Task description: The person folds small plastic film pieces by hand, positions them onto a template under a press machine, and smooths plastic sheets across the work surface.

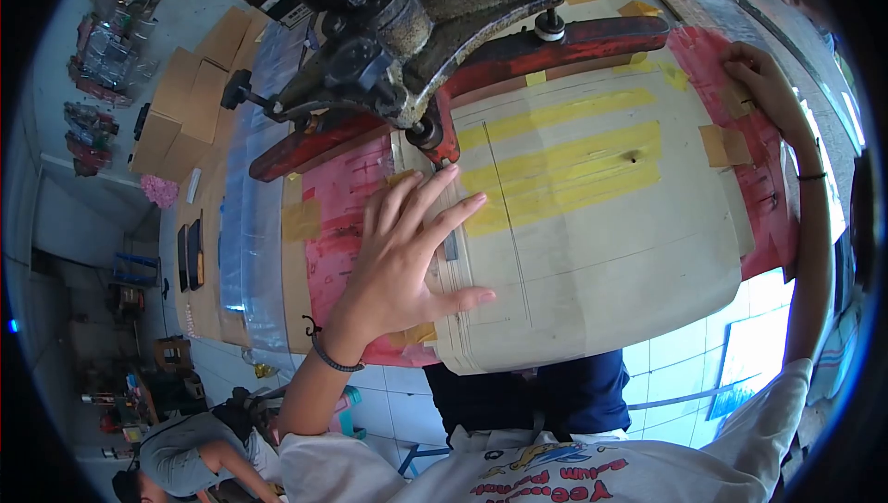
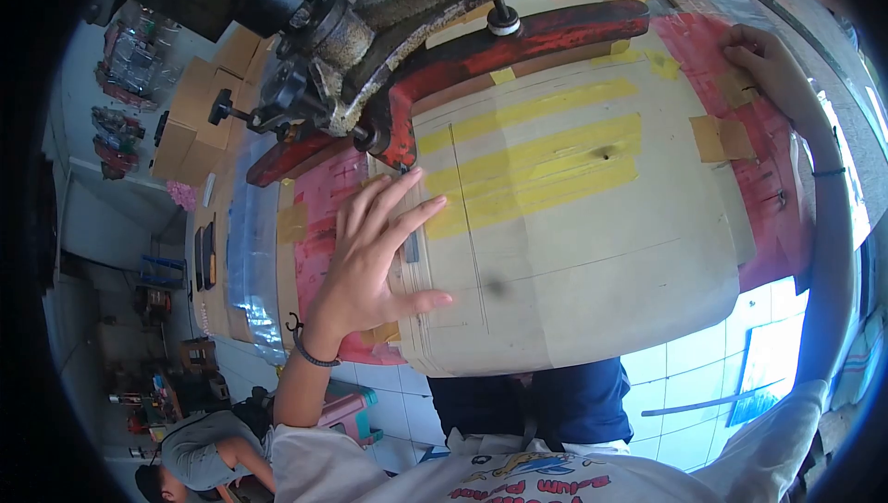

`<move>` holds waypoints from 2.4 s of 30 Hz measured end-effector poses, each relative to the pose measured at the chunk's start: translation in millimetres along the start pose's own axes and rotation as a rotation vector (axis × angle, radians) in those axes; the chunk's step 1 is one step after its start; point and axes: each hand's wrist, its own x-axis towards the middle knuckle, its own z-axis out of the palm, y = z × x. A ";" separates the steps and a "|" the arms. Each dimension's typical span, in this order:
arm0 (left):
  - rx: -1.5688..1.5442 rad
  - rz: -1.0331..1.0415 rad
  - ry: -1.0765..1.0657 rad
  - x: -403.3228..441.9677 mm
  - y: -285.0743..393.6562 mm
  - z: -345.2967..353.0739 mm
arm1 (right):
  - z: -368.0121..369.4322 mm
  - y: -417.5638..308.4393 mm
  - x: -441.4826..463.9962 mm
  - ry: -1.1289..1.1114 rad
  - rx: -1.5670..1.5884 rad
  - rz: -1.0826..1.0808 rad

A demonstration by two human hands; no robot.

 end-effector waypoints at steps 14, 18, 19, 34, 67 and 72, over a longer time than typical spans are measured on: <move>0.002 0.001 -0.012 1.6 0.5 -0.7 | 0.5 5.4 1.9 0.008 -0.018 -0.015; 0.004 -0.002 -0.017 1.3 0.8 -1.5 | 1.5 7.8 1.6 0.013 0.016 0.006; 0.005 -0.005 -0.020 1.3 1.1 -1.7 | 1.6 7.7 2.1 0.014 0.020 0.011; 0.009 -0.011 -0.029 1.6 1.9 -2.2 | 3.5 5.6 -0.2 0.041 0.011 0.004; 0.020 0.002 -0.036 5.3 2.8 1.4 | 0.7 7.9 -0.5 0.034 0.071 0.076; 0.020 0.001 -0.034 5.1 1.8 1.6 | -1.6 8.7 0.8 0.015 0.042 0.068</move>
